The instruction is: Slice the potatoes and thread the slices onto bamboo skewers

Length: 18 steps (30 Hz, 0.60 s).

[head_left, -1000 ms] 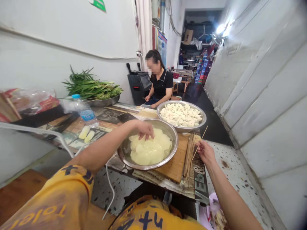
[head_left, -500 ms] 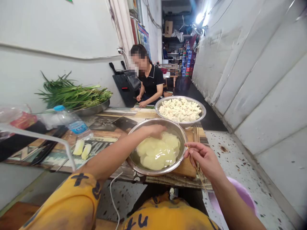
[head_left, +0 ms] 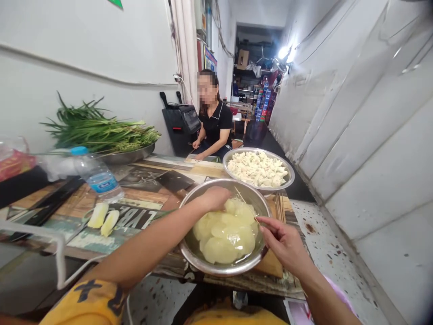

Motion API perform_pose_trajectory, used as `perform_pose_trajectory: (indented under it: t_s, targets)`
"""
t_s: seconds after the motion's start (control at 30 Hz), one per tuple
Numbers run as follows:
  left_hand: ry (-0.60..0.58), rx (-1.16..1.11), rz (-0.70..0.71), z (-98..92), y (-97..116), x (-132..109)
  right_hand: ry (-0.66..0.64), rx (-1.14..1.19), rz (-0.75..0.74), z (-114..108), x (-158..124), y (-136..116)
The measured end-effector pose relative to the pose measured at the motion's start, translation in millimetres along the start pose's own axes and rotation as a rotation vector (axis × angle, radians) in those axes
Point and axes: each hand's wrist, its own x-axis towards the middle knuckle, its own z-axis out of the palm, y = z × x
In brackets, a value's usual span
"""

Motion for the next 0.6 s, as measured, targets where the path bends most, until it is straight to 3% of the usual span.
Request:
perform_pose_trajectory:
  t_s: [0.1,0.2,0.33,0.47,0.6]
  targets:
    - [0.021,-0.013,-0.013,-10.9,-2.5,-5.9,0.072,-0.069,-0.052,0.7,5.3,2.3]
    - [0.137,-0.187,-0.055,-20.7,-7.6,-7.0,0.084,-0.063,-0.035,1.7,10.2,3.3]
    - [0.27,-0.72,-0.199,-22.2,-5.2,-5.9,0.037,-0.191,-0.053,-0.1,15.5,-2.2]
    - [0.221,-1.212,-0.285,-23.6,12.5,-8.3,-0.016,-0.305,-0.122,-4.7,13.5,-9.0]
    - [0.411,-1.229,-0.316,-27.5,24.6,-14.4,-0.017,-0.32,-0.128,-8.4,5.2,-10.6]
